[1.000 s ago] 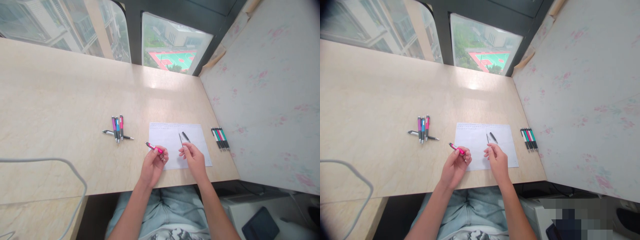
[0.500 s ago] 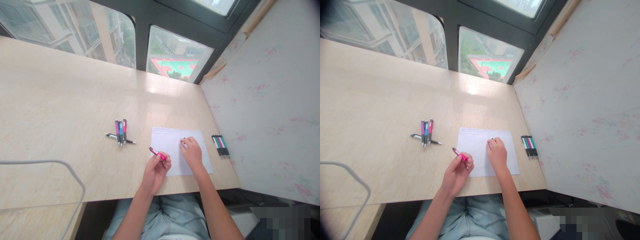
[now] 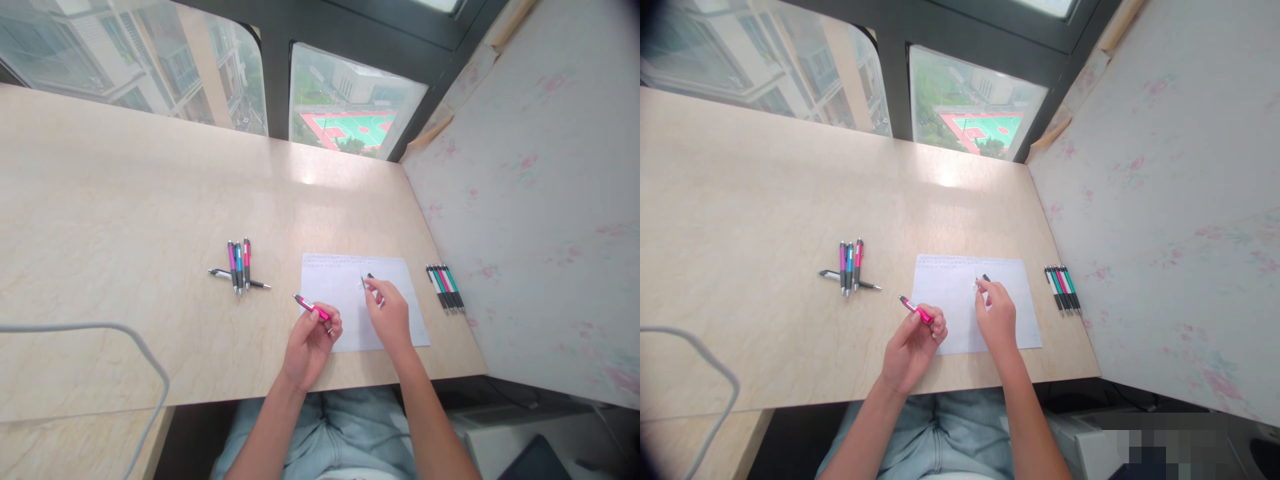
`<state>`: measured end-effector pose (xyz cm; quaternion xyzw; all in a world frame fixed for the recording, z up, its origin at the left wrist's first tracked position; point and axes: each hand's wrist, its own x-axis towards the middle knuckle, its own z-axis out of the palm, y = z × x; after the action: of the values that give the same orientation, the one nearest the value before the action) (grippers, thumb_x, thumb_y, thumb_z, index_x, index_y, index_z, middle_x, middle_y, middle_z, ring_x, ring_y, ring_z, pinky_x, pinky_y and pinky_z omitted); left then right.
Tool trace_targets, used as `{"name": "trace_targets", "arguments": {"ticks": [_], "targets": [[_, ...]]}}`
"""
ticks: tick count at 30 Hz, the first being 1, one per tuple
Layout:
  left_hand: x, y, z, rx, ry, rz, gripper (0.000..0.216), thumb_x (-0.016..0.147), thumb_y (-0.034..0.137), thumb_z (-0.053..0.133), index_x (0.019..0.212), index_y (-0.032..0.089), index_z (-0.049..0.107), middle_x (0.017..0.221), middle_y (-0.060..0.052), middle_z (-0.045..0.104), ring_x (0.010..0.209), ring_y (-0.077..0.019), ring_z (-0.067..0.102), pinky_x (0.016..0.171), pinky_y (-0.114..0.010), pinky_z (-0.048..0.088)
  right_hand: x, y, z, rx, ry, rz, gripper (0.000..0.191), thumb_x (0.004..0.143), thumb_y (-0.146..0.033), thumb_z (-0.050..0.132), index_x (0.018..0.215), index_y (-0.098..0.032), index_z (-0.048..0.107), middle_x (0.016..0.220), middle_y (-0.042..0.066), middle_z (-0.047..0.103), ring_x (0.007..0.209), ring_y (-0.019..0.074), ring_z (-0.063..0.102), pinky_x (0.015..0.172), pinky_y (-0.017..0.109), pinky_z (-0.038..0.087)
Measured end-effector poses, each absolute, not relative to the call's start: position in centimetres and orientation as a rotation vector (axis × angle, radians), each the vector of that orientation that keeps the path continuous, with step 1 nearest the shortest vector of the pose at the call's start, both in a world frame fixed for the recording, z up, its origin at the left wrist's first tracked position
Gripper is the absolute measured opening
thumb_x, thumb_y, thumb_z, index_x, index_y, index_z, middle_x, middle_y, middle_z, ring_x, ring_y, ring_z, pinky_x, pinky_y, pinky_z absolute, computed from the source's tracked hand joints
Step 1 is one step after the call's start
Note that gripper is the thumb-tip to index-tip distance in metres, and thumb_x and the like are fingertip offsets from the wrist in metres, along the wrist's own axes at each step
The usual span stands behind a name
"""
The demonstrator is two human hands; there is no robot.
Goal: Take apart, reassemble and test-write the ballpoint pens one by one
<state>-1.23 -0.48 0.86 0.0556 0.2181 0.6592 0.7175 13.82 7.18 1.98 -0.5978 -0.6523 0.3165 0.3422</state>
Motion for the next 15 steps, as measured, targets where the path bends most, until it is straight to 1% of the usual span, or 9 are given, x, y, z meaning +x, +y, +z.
{"name": "trace_targets", "arguments": {"ticks": [2, 3, 5, 7, 9, 11, 13, 15], "targets": [[-1.0, -0.5, 0.9, 0.197, 0.550, 1.483, 0.019, 0.089, 0.030, 0.056, 0.087, 0.015, 0.067, 0.084, -0.006, 0.059, 0.076, -0.0142, 0.053, 0.073, -0.027, 0.043, 13.4, 5.4, 2.4, -1.445, -1.172, 1.237, 0.019, 0.085, -0.033, 0.059, 0.098, -0.022, 0.066, 0.097, 0.007, 0.069, 0.080, 0.0190, 0.062, 0.067, 0.032, 0.049], [-0.9, -0.5, 0.9, 0.253, 0.604, 1.510, 0.019, 0.089, 0.030, 0.057, 0.087, 0.015, 0.068, 0.085, -0.007, 0.059, 0.077, -0.0152, 0.053, 0.073, -0.028, 0.043, 13.0, 4.4, 2.5, -1.342, -0.926, 1.438, 0.019, 0.085, -0.035, 0.061, 0.098, -0.022, 0.066, 0.100, 0.007, 0.069, 0.084, 0.0193, 0.064, 0.068, 0.032, 0.050], [-0.6, -0.8, 1.0, 0.425, 0.766, 1.587, 0.018, 0.089, 0.031, 0.058, 0.089, 0.017, 0.069, 0.086, -0.007, 0.060, 0.078, -0.0168, 0.053, 0.073, -0.029, 0.043, 12.3, 2.7, 2.7, -1.158, -0.533, 1.715, 0.018, 0.085, -0.036, 0.063, 0.094, -0.022, 0.067, 0.107, 0.007, 0.070, 0.098, 0.0209, 0.065, 0.080, 0.034, 0.053], [-0.5, -1.2, 1.3, 0.681, 0.981, 1.640, 0.017, 0.088, 0.030, 0.059, 0.091, 0.019, 0.071, 0.087, -0.007, 0.060, 0.079, -0.0185, 0.053, 0.076, -0.032, 0.043, 11.6, 1.6, 2.8, -1.026, -0.300, 1.897, 0.017, 0.085, -0.033, 0.063, 0.095, -0.020, 0.069, 0.116, 0.009, 0.069, 0.110, 0.0222, 0.063, 0.091, 0.036, 0.052], [-0.3, -1.4, 1.8, 0.975, 1.192, 1.595, 0.015, 0.086, 0.027, 0.061, 0.094, 0.022, 0.073, 0.092, -0.008, 0.062, 0.086, -0.0221, 0.054, 0.083, -0.035, 0.042, 11.0, 1.0, 2.9, -0.943, -0.173, 2.013, 0.017, 0.084, -0.029, 0.064, 0.096, -0.018, 0.070, 0.118, 0.010, 0.068, 0.115, 0.0216, 0.061, 0.095, 0.035, 0.052], [0.0, -1.4, 2.5, 1.193, 1.354, 1.459, 0.015, 0.082, 0.024, 0.066, 0.095, 0.025, 0.074, 0.094, -0.009, 0.064, 0.090, -0.0245, 0.054, 0.086, -0.036, 0.040, 10.6, 0.9, 2.9, -0.897, -0.107, 2.064, 0.016, 0.083, -0.027, 0.064, 0.095, -0.018, 0.071, 0.114, 0.010, 0.069, 0.113, 0.0212, 0.062, 0.093, 0.033, 0.054], [0.5, -1.1, 3.2, 1.273, 1.506, 1.345, 0.014, 0.080, 0.023, 0.068, 0.091, 0.027, 0.075, 0.090, -0.008, 0.064, 0.085, -0.0241, 0.051, 0.083, -0.035, 0.038, 10.5, 0.9, 3.0, -0.875, -0.073, 2.069, 0.015, 0.083, -0.027, 0.064, 0.092, -0.018, 0.071, 0.107, 0.008, 0.071, 0.110, 0.0218, 0.063, 0.088, 0.034, 0.056], [1.0, -0.9, 3.6, 1.282, 1.614, 1.289, 0.008, 0.079, 0.023, 0.070, 0.084, 0.027, 0.074, 0.082, -0.006, 0.062, 0.079, -0.0229, 0.048, 0.080, -0.034, 0.037, 10.5, 0.8, 3.1, -0.859, -0.065, 2.056, 0.014, 0.082, -0.027, 0.064, 0.091, -0.019, 0.072, 0.104, 0.007, 0.072, 0.107, 0.0226, 0.064, 0.084, 0.035, 0.057]]}}
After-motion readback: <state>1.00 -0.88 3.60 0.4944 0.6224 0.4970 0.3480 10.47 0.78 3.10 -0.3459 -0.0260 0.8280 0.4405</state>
